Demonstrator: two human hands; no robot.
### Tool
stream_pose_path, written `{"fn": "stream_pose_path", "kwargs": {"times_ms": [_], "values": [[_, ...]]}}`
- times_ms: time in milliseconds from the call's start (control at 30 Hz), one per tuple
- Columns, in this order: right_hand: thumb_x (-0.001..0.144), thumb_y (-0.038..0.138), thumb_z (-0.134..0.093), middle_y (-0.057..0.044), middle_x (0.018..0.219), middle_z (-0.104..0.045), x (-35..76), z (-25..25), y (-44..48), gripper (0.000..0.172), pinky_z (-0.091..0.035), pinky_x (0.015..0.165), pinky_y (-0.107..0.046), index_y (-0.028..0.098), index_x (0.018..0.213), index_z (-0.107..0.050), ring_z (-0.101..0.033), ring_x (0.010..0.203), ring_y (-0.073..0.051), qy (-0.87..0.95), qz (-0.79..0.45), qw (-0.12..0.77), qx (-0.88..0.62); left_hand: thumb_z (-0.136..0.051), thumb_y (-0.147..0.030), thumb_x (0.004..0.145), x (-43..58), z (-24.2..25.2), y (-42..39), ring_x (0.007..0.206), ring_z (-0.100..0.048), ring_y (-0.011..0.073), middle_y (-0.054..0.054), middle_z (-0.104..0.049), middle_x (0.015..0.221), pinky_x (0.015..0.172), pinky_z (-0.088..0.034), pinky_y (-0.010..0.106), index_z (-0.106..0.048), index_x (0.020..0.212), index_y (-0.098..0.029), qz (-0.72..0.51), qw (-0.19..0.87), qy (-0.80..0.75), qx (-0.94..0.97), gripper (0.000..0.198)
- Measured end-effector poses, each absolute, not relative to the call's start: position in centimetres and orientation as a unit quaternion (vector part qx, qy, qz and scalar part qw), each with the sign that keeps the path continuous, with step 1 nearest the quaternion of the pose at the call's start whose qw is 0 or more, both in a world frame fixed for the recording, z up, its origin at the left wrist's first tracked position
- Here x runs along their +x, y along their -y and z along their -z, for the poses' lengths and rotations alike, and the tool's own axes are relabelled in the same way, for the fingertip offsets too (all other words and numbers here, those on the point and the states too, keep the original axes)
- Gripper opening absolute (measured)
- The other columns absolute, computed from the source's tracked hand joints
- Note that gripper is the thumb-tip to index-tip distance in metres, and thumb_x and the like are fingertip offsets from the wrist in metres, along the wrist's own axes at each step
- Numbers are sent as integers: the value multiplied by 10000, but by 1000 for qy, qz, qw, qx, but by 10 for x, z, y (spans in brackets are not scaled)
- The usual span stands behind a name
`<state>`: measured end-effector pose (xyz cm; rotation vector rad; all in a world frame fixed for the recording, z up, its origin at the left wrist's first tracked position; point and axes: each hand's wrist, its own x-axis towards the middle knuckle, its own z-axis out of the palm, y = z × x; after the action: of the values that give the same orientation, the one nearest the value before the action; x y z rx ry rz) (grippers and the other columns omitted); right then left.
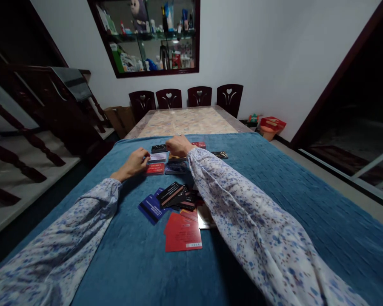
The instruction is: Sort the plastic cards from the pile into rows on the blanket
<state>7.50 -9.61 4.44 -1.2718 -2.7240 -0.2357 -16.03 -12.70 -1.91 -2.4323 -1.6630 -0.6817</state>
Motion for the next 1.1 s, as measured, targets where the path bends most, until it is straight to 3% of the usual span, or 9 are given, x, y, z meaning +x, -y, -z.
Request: {"fn": "stream_pose_path", "kwargs": {"times_ms": [400,633,1100], "values": [[997,216,-448,-125,1035,-768,115,-30,125,314,-266,754,-343,177,1027,-757,-596,1006,-245,914,107,82,-383,-484,-171,918,-132,18,169,816,-585,215,85,-605,858,781,-505,340,-590,792,-177,241,81,517,-817,164],[1000,216,-456,-131,1100,-750,130,-23,153,297,-268,792,-356,183,1001,-751,-559,1013,-248,918,82,110,-371,-473,-147,938,-118,23,195,830,-580,215,90,-607,884,794,-501,349,-580,796,-181,251,65,519,-814,180],[987,245,-541,-108,1037,-751,137,-3,186,214,-283,803,-358,209,1018,-750,-537,1031,-254,920,36,154,-358,-463,-128,935,-100,40,243,872,-598,223,87,-614,899,833,-514,370,-579,826,-183,275,64,497,-820,168]]}}
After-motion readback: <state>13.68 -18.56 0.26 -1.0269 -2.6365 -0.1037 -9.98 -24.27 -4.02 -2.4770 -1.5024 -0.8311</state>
